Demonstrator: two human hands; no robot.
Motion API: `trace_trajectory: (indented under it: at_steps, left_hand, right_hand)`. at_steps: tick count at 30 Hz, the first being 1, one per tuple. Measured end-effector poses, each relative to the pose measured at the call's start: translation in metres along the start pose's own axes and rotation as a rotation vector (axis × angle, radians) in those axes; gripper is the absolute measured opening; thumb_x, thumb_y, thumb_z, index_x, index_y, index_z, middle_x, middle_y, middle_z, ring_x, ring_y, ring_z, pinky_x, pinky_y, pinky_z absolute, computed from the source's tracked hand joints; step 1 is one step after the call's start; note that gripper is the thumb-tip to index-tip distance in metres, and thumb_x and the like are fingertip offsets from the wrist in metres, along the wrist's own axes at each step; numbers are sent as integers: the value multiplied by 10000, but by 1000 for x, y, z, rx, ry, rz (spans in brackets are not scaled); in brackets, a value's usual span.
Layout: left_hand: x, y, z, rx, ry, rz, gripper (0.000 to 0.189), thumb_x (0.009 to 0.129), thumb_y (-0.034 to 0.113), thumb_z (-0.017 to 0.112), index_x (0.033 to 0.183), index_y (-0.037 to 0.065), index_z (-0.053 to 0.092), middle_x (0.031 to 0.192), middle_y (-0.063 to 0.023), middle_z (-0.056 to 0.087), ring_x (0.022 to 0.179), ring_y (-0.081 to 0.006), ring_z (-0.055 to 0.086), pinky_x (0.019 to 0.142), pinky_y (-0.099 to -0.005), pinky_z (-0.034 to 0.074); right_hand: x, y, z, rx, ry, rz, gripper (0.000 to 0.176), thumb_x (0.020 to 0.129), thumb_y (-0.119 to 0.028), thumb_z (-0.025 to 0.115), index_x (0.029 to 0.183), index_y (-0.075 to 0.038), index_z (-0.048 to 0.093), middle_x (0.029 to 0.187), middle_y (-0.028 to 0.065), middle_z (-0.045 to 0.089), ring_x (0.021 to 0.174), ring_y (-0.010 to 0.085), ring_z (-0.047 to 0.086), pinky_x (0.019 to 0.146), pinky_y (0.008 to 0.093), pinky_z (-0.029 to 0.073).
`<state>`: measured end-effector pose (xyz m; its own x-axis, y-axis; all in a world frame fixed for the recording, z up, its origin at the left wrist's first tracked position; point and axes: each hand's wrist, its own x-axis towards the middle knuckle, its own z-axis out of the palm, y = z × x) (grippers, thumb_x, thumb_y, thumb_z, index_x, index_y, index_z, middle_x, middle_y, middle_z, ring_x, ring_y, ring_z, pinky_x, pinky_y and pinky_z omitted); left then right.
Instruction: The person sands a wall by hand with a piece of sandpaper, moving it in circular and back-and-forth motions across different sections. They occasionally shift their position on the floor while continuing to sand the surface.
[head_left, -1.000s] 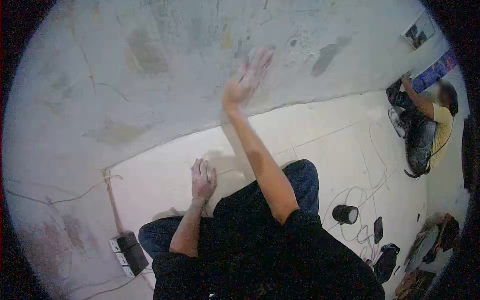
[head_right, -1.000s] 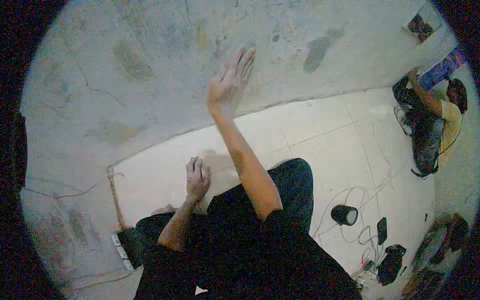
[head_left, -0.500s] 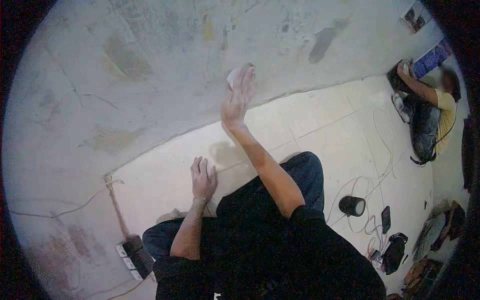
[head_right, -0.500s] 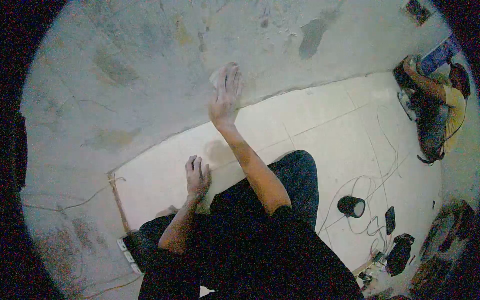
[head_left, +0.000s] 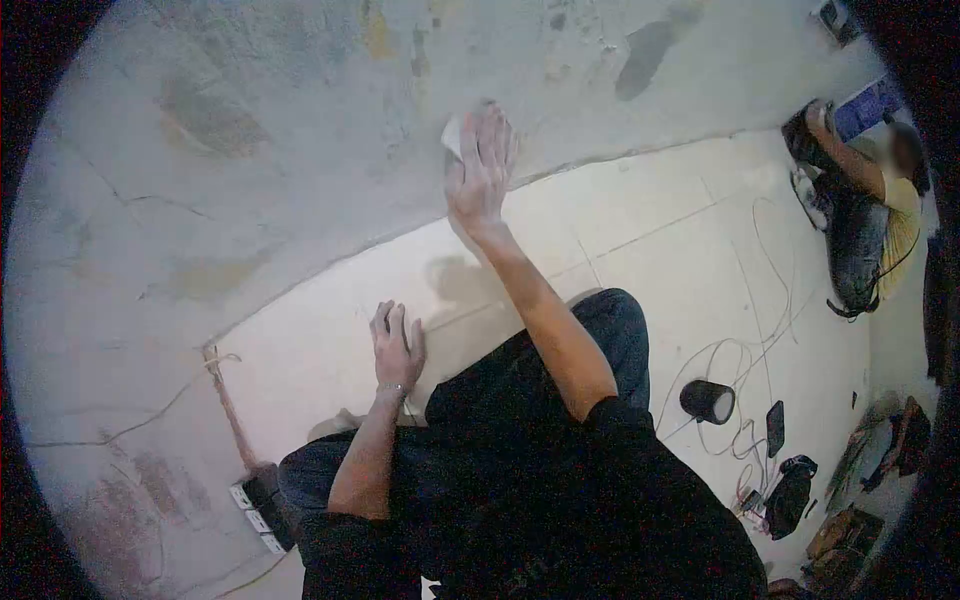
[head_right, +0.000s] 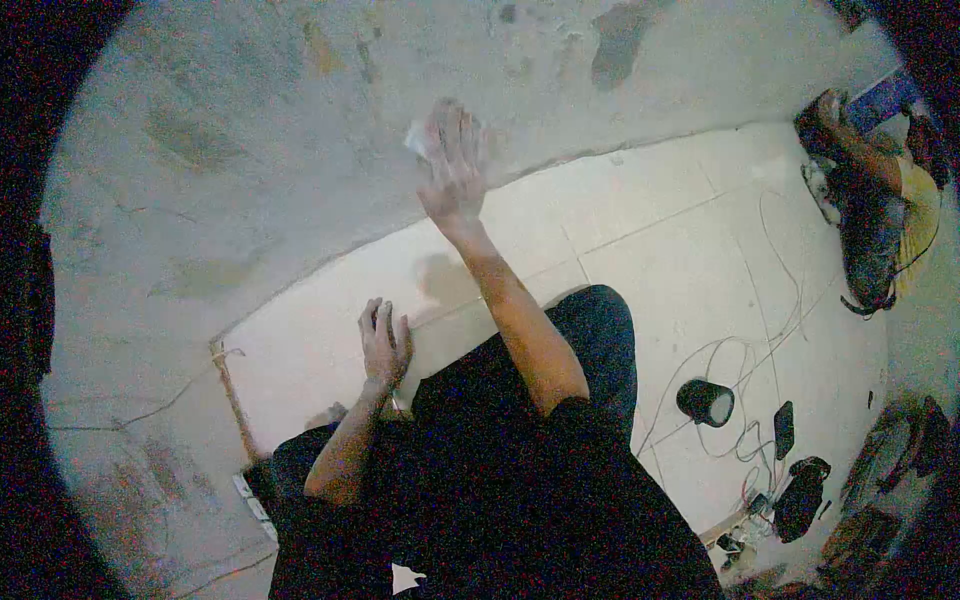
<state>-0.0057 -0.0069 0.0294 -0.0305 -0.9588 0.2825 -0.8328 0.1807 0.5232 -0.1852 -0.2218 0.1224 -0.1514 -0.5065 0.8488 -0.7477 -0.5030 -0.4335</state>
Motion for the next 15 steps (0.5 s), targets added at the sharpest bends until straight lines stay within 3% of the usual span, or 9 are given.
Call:
trace_trajectory:
  at_steps: [4, 7, 10, 13, 15]
  left_hand:
    - [3, 1, 0, -1, 0, 0, 399, 886, 142, 630, 1224, -41, 520, 1294, -260, 471, 1222, -450, 442, 1011, -501, 413]
    - [1, 5, -2, -43, -6, -28, 389, 891, 142, 627, 1218, -45, 530, 1296, -262, 472, 1232, -447, 435, 1021, -499, 403]
    - [3, 4, -1, -37, -7, -28, 386, 897, 153, 621, 1216, -49, 538, 1304, -264, 468, 1242, -445, 426, 1029, -499, 395]
    - [-1, -2, 2, -22, -26, -38, 393, 906, 173, 612, 1223, -47, 536, 1319, -260, 457, 1250, -444, 418, 1033, -499, 389]
    - [0, -2, 4, -21, -41, -40, 397, 911, 186, 606, 1228, -43, 535, 1325, -258, 452, 1252, -444, 416, 1035, -500, 387]
  right_hand:
    - [57, -22, -19, -52, 34, -17, 699, 830, -142, 576, 1490, -93, 349, 1551, 207, 277, 1439, 413, 230, 1159, 589, 141]
    - [27, -3, -11, -104, -10, -52, 709, 829, -160, 589, 1494, -108, 347, 1557, 201, 268, 1438, 400, 240, 1154, 596, 145]
    - [-7, 2, -10, -15, -76, -49, 626, 821, -48, 559, 1436, -72, 448, 1521, 233, 329, 1425, 414, 267, 1152, 577, 133]
    - [17, 4, -6, -21, -3, -85, 810, 736, -137, 658, 1490, -147, 364, 1558, 183, 279, 1433, 389, 261, 1145, 602, 170]
    - [60, -6, -16, -64, 72, -86, 811, 732, -134, 667, 1487, -142, 369, 1554, 178, 292, 1432, 381, 271, 1147, 600, 172]
